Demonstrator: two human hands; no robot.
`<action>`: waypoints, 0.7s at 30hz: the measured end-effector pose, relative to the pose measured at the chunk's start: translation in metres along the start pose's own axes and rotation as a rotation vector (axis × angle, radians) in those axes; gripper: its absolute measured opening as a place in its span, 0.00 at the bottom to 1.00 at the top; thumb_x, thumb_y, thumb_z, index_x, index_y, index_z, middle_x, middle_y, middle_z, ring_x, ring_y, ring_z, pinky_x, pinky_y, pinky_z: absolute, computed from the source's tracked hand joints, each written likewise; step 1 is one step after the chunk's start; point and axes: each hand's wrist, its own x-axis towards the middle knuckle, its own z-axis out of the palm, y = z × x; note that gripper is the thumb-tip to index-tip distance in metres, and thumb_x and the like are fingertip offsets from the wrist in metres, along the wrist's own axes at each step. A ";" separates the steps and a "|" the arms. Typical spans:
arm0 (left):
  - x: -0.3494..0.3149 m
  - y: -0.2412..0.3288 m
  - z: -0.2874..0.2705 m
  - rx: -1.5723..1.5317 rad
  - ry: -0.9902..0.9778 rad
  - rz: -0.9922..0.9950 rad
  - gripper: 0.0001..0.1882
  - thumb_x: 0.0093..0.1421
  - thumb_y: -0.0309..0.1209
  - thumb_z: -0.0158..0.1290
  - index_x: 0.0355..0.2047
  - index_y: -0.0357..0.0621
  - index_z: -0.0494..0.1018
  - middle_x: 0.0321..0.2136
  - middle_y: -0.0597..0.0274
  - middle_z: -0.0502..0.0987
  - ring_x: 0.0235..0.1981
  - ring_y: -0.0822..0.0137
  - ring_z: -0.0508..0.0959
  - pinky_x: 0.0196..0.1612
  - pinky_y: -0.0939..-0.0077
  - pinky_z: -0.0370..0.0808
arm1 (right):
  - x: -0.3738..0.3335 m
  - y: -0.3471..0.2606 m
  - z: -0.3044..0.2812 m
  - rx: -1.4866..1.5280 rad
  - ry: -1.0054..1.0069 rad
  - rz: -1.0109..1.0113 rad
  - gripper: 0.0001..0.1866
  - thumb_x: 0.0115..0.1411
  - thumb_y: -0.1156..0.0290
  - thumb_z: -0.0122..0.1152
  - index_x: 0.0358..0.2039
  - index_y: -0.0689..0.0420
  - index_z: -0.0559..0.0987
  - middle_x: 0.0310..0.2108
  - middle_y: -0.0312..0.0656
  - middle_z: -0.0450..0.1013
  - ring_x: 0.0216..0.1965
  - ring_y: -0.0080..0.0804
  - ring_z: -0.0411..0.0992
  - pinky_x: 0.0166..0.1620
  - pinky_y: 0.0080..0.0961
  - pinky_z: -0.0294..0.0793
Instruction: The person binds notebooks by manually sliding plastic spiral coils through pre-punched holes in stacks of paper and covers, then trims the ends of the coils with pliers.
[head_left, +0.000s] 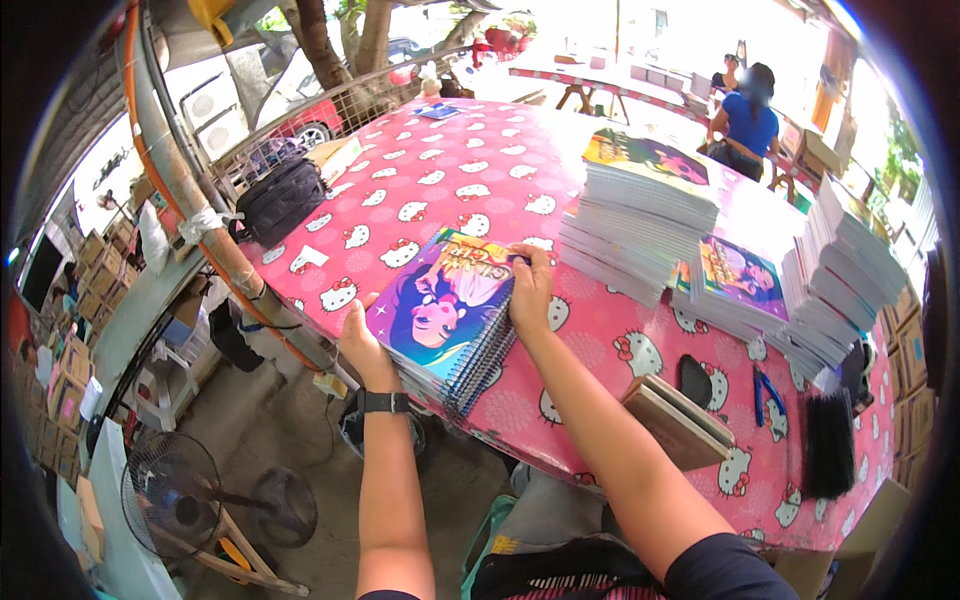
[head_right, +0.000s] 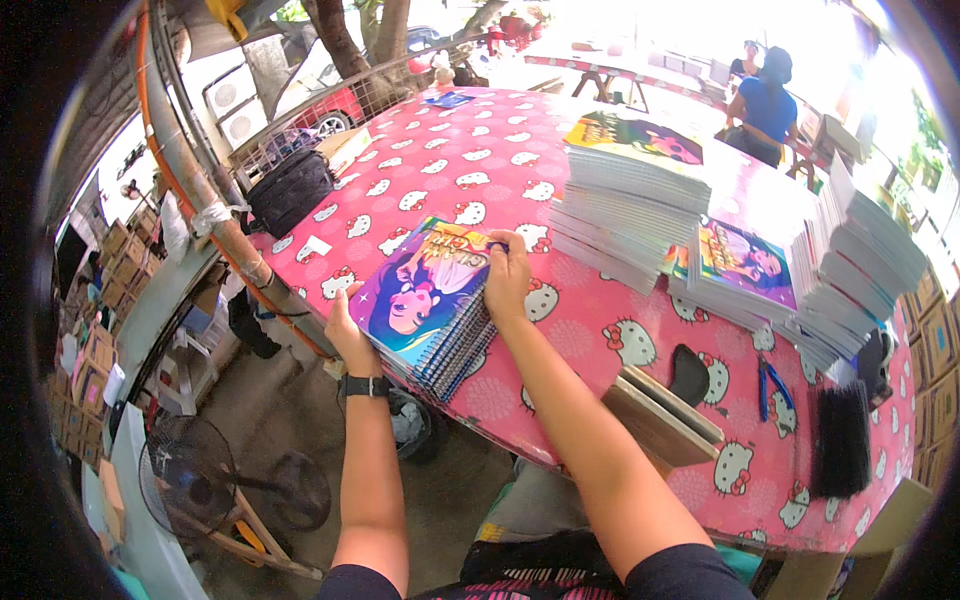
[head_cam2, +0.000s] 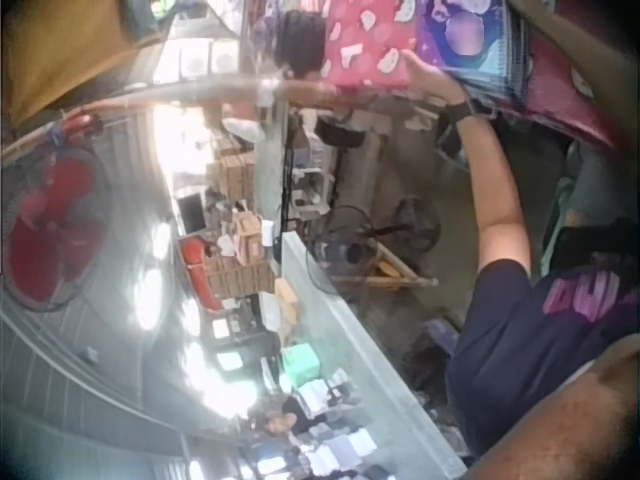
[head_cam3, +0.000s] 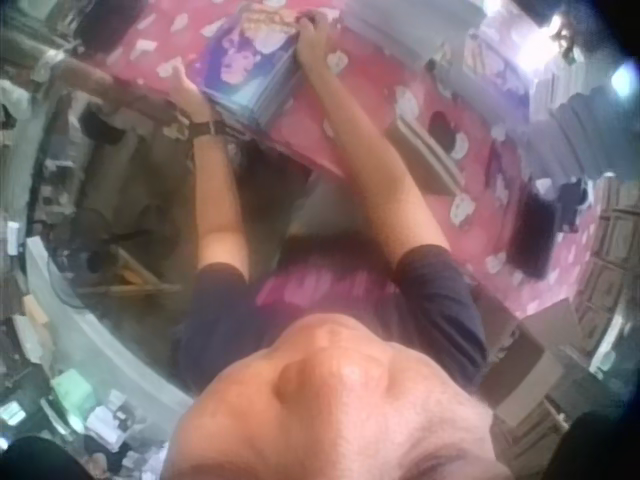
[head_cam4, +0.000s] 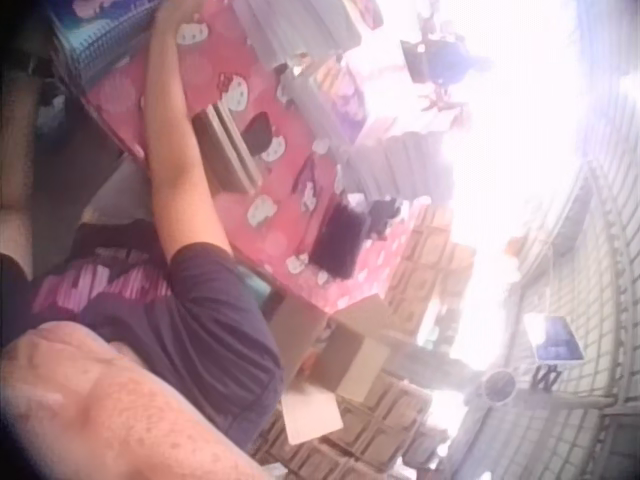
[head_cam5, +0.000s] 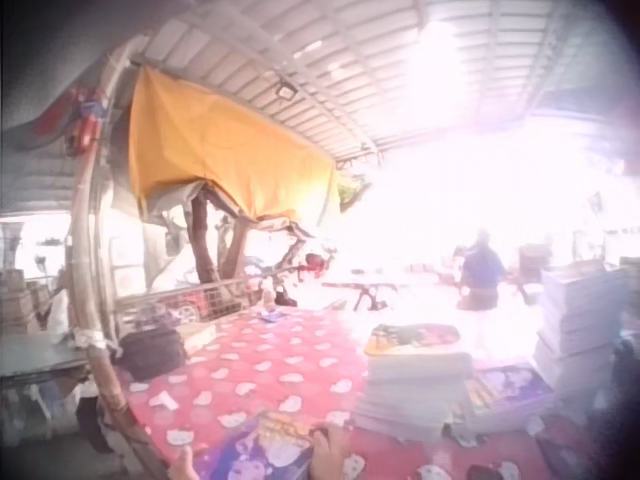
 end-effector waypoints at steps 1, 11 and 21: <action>0.000 -0.003 0.001 0.012 -0.020 0.008 0.21 0.67 0.39 0.45 0.36 0.30 0.77 0.33 0.57 0.79 0.33 0.69 0.76 0.39 0.77 0.72 | 0.002 0.000 -0.003 -0.027 0.003 -0.013 0.11 0.59 0.77 0.45 0.41 0.61 0.73 0.38 0.45 0.72 0.43 0.32 0.69 0.49 0.27 0.66; -0.017 0.028 -0.045 0.239 0.119 0.161 0.24 0.67 0.38 0.37 0.60 0.40 0.62 0.55 0.59 0.69 0.55 0.65 0.68 0.53 0.70 0.59 | -0.033 -0.198 -0.153 -0.301 -0.465 -0.325 0.22 0.55 0.70 0.62 0.51 0.57 0.72 0.50 0.49 0.71 0.56 0.46 0.67 0.58 0.38 0.65; -0.161 0.068 0.035 0.292 -0.131 0.540 0.23 0.57 0.28 0.50 0.52 0.32 0.65 0.51 0.54 0.66 0.50 0.63 0.67 0.55 0.70 0.61 | 0.053 -0.058 -0.381 -1.655 -0.282 -0.286 0.23 0.58 0.66 0.56 0.56 0.52 0.71 0.58 0.44 0.67 0.60 0.39 0.64 0.59 0.39 0.64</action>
